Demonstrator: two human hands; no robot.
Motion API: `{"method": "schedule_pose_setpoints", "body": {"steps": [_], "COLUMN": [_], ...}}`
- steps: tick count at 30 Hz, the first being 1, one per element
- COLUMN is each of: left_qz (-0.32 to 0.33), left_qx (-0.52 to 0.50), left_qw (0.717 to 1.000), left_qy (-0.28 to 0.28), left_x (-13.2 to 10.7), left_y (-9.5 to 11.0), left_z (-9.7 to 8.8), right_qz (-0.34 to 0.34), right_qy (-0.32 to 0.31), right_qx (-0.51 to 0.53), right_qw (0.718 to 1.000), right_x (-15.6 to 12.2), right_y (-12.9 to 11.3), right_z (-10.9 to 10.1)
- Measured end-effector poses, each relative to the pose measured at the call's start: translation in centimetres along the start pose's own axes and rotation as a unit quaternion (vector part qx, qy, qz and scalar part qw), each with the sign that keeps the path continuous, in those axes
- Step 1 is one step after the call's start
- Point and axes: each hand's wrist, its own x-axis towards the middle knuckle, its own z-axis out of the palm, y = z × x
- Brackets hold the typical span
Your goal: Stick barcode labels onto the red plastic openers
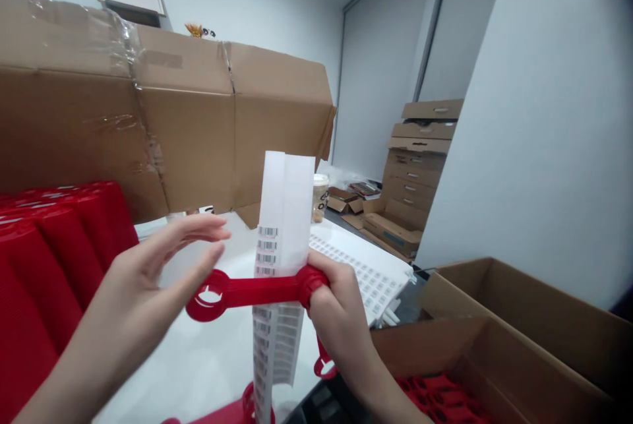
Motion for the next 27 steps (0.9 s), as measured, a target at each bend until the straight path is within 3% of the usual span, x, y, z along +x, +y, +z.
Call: {"method": "schedule_pose_setpoints", "body": {"steps": [6, 16, 20, 27], "left_qz": [0.021, 0.078, 0.084, 0.040], "left_qx": [0.054, 0.043, 0.026, 0.001], "left_qw": [0.998, 0.993, 0.994, 0.998], "left_qy": [0.022, 0.075, 0.061, 0.038], "left_x": [-2.0, -1.8, -1.7, -1.4], "left_y": [1.7, 2.4, 2.6, 2.6], "left_z": [2.1, 2.6, 3.1, 3.2], "right_qz": [-0.077, -0.132, -0.131, -0.140], "right_qy": [-0.016, -0.013, 0.000, 0.019], "right_qx": [-0.077, -0.110, -0.122, -0.148], "right_qw": [0.994, 0.985, 0.984, 0.979], "right_x": [-1.9, -2.5, -2.6, -2.4], "right_y": [-0.7, -1.0, -1.0, -1.1], "right_z": [0.3, 0.1, 0.0, 0.2]}}
